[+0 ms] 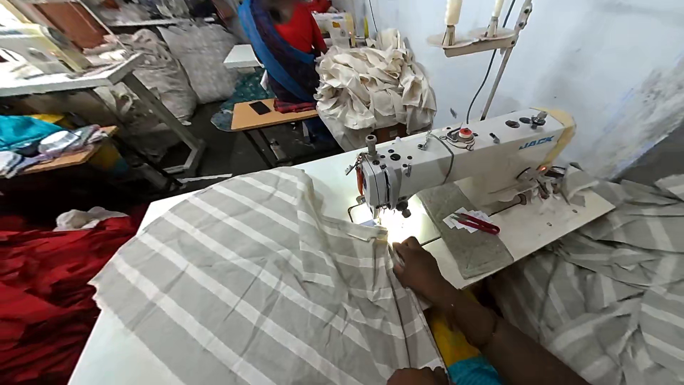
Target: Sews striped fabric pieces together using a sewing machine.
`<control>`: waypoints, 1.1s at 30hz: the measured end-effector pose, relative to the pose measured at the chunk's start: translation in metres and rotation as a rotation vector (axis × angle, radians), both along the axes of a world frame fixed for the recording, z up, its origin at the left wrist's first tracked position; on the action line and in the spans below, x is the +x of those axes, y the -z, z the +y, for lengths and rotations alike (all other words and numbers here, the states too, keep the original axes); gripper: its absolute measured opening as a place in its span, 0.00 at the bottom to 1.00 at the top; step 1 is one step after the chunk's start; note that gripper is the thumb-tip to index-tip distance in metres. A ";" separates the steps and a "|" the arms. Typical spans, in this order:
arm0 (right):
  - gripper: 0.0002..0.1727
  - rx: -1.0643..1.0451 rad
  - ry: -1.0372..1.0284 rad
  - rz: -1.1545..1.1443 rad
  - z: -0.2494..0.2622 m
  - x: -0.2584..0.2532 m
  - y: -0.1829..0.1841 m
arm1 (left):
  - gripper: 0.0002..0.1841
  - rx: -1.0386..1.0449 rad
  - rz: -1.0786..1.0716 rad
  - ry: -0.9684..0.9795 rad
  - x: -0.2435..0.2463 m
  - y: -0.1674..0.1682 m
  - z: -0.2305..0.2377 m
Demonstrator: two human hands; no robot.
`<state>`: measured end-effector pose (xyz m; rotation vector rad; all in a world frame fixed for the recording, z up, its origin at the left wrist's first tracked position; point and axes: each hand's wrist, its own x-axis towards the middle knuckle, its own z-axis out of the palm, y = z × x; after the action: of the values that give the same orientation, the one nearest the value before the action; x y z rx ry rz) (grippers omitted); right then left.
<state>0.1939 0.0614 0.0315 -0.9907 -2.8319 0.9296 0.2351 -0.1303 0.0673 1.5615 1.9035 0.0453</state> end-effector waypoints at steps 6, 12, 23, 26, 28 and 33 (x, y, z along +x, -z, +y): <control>0.18 0.175 -0.039 0.037 0.024 -0.053 -0.003 | 0.29 -0.020 0.019 -0.017 0.006 -0.007 0.004; 0.18 0.223 -0.017 0.070 -0.028 0.026 0.017 | 0.29 -0.072 -0.009 0.016 0.003 0.001 0.009; 0.18 0.204 -0.102 0.182 -0.072 0.115 0.028 | 0.35 0.587 0.227 -0.429 -0.147 0.050 0.102; 0.17 0.083 -0.248 0.156 -0.044 0.125 0.019 | 0.49 0.712 0.440 -0.531 -0.149 0.091 0.095; 0.15 -0.007 -0.280 0.182 0.005 0.134 0.012 | 0.52 0.683 0.464 -0.503 -0.147 0.093 0.091; 0.22 0.529 0.224 0.278 0.151 0.142 -0.003 | 0.50 0.569 0.516 -0.430 -0.155 0.089 0.096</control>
<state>0.3356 0.2128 0.0344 -0.9819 -2.4609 0.2449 0.0803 -0.0347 -0.0220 1.5734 2.7965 0.4426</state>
